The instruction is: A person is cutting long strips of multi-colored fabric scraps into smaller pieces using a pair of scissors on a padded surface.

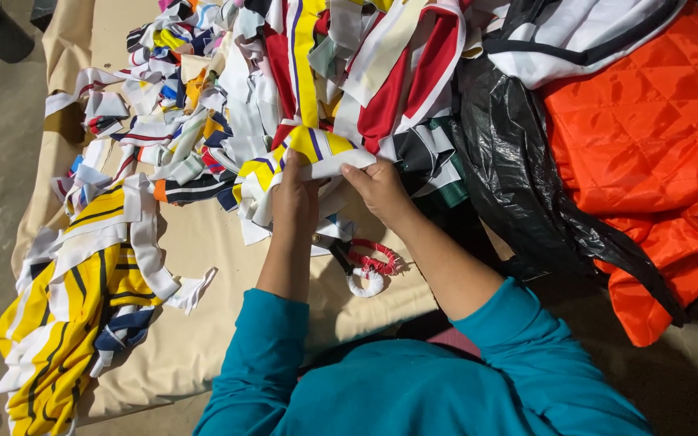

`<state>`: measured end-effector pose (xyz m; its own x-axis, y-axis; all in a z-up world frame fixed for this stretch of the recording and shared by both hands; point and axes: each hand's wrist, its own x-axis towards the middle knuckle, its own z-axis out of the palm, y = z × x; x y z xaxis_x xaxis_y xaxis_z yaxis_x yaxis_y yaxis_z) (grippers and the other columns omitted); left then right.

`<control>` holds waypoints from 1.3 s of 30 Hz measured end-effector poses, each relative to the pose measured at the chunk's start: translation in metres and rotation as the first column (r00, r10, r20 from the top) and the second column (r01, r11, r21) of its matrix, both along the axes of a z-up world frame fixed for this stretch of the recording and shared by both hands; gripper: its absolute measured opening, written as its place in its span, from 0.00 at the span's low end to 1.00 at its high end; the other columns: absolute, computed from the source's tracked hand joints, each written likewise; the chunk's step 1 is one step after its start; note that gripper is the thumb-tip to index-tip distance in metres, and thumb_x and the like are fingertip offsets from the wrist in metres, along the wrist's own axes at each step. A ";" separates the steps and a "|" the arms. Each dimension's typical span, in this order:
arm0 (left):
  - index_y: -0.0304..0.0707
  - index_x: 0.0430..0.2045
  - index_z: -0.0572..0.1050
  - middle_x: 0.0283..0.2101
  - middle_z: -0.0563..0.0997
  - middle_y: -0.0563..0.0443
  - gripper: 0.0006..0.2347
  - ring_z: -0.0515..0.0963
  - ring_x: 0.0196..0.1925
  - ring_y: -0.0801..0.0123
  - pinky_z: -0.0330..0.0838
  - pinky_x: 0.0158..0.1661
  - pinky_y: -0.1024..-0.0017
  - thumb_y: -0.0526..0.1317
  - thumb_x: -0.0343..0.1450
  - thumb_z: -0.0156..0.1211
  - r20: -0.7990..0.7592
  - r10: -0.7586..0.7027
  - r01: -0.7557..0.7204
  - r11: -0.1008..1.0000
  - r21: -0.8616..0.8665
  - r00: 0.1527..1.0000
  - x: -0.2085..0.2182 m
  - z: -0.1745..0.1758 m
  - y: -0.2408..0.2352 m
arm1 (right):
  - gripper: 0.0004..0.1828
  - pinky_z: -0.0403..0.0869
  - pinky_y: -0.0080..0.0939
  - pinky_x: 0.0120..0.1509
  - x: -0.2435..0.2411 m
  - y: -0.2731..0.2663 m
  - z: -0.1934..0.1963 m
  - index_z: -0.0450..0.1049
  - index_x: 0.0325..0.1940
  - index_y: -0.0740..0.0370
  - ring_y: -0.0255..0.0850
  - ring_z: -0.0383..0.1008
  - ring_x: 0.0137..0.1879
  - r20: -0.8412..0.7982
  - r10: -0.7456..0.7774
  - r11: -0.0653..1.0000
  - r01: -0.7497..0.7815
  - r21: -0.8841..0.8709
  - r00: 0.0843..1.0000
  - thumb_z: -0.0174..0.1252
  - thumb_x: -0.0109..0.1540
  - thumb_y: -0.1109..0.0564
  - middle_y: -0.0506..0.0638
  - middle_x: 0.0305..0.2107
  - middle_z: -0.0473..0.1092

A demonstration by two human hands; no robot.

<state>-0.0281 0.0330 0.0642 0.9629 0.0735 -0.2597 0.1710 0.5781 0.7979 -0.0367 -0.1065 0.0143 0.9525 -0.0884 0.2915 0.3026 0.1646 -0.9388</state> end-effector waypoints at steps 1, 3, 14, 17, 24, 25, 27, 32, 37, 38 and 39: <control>0.32 0.56 0.64 0.60 0.75 0.36 0.25 0.79 0.61 0.50 0.71 0.62 0.57 0.53 0.73 0.60 -0.001 0.000 0.000 1.000 0.000 1.000 0.005 -0.011 0.002 | 0.05 0.74 0.41 0.58 0.001 -0.008 -0.011 0.82 0.43 0.65 0.29 0.70 0.48 -0.001 0.000 1.000 0.000 0.000 1.000 0.64 0.65 0.61 0.48 0.36 0.78; 0.34 0.56 0.63 0.58 0.75 0.39 0.21 0.78 0.62 0.51 0.70 0.63 0.54 0.49 0.75 0.57 0.054 0.000 0.009 0.984 -0.181 0.999 0.016 -0.031 0.008 | 0.16 0.72 0.49 0.41 0.008 -0.023 -0.031 0.77 0.29 0.62 0.50 0.77 0.36 0.006 0.015 0.822 -0.009 -0.570 1.000 0.63 0.65 0.49 0.58 0.23 0.73; 0.38 0.53 0.68 0.56 0.78 0.42 0.20 0.81 0.58 0.49 0.74 0.60 0.45 0.52 0.74 0.58 0.196 -0.040 0.103 0.941 -0.322 0.980 0.014 -0.028 0.013 | 0.24 0.73 0.50 0.45 -0.118 -0.016 -0.083 0.76 0.47 0.62 0.52 0.72 0.46 0.091 0.252 0.060 0.078 -0.995 0.963 0.71 0.52 0.49 0.54 0.36 0.71; 0.38 0.52 0.68 0.56 0.78 0.42 0.19 0.81 0.57 0.50 0.74 0.60 0.45 0.50 0.74 0.58 0.211 -0.045 0.118 0.931 -0.345 0.976 0.013 -0.026 0.013 | 0.24 0.68 0.53 0.44 -0.112 -0.010 -0.088 0.75 0.45 0.63 0.54 0.71 0.43 0.170 0.238 0.052 0.162 -0.985 0.956 0.72 0.51 0.50 0.54 0.33 0.70; 0.34 0.52 0.70 0.56 0.79 0.38 0.18 0.82 0.55 0.44 0.75 0.59 0.41 0.45 0.71 0.61 0.261 -0.057 0.161 0.904 -0.397 0.964 0.029 -0.025 0.021 | 0.16 0.70 0.59 0.42 -0.064 -0.010 -0.083 0.76 0.37 0.58 0.58 0.77 0.37 -0.042 0.282 0.039 -0.055 -0.998 0.958 0.62 0.49 0.49 0.53 0.29 0.74; 0.34 0.52 0.70 0.56 0.79 0.38 0.18 0.82 0.55 0.44 0.75 0.59 0.41 0.45 0.71 0.61 0.264 -0.058 0.163 0.904 -0.396 0.963 0.023 -0.016 0.020 | 0.16 0.70 0.59 0.42 -0.061 -0.019 -0.063 0.76 0.37 0.58 0.58 0.77 0.37 -0.039 0.281 0.040 -0.053 -0.998 0.959 0.62 0.49 0.49 0.53 0.29 0.74; 0.33 0.51 0.70 0.55 0.79 0.39 0.17 0.81 0.55 0.43 0.78 0.56 0.39 0.40 0.70 0.61 0.236 -0.042 0.140 0.899 -0.415 0.971 0.012 0.004 0.017 | 0.19 0.72 0.59 0.48 -0.054 -0.036 -0.022 0.78 0.38 0.61 0.63 0.79 0.44 -0.413 0.296 -0.006 -0.431 -0.902 0.861 0.62 0.51 0.46 0.61 0.32 0.77; 0.34 0.51 0.69 0.55 0.78 0.38 0.18 0.80 0.57 0.41 0.75 0.58 0.38 0.38 0.69 0.63 0.205 -0.029 0.120 0.887 -0.447 0.978 0.019 -0.006 0.022 | 0.17 0.74 0.53 0.48 -0.047 -0.083 -0.011 0.80 0.39 0.61 0.60 0.80 0.44 -0.663 0.256 0.102 -0.702 -0.705 0.703 0.61 0.53 0.47 0.60 0.31 0.78; 0.35 0.51 0.67 0.55 0.78 0.39 0.18 0.80 0.57 0.42 0.76 0.58 0.39 0.39 0.69 0.64 0.191 0.002 0.092 0.872 -0.481 0.982 0.019 -0.007 0.018 | 0.14 0.74 0.49 0.41 -0.061 -0.101 -0.005 0.80 0.33 0.57 0.55 0.80 0.38 -0.731 0.199 0.019 -0.748 -0.664 0.653 0.64 0.51 0.46 0.56 0.25 0.76; 0.33 0.50 0.69 0.53 0.79 0.38 0.17 0.81 0.55 0.43 0.77 0.58 0.42 0.39 0.70 0.62 0.223 -0.001 0.107 0.879 -0.464 0.975 0.017 -0.005 0.017 | 0.14 0.74 0.48 0.40 -0.064 -0.105 -0.014 0.80 0.36 0.57 0.53 0.79 0.36 -0.727 0.204 0.077 -0.751 -0.656 0.656 0.62 0.54 0.46 0.56 0.25 0.76; 0.32 0.50 0.71 0.52 0.80 0.37 0.15 0.82 0.53 0.45 0.78 0.57 0.44 0.39 0.70 0.60 0.254 -0.004 0.121 0.886 -0.447 0.967 0.016 -0.003 0.016 | 0.14 0.74 0.47 0.38 -0.067 -0.109 -0.023 0.81 0.38 0.57 0.50 0.79 0.35 -0.722 0.209 0.136 -0.751 -0.646 0.659 0.60 0.58 0.47 0.56 0.25 0.76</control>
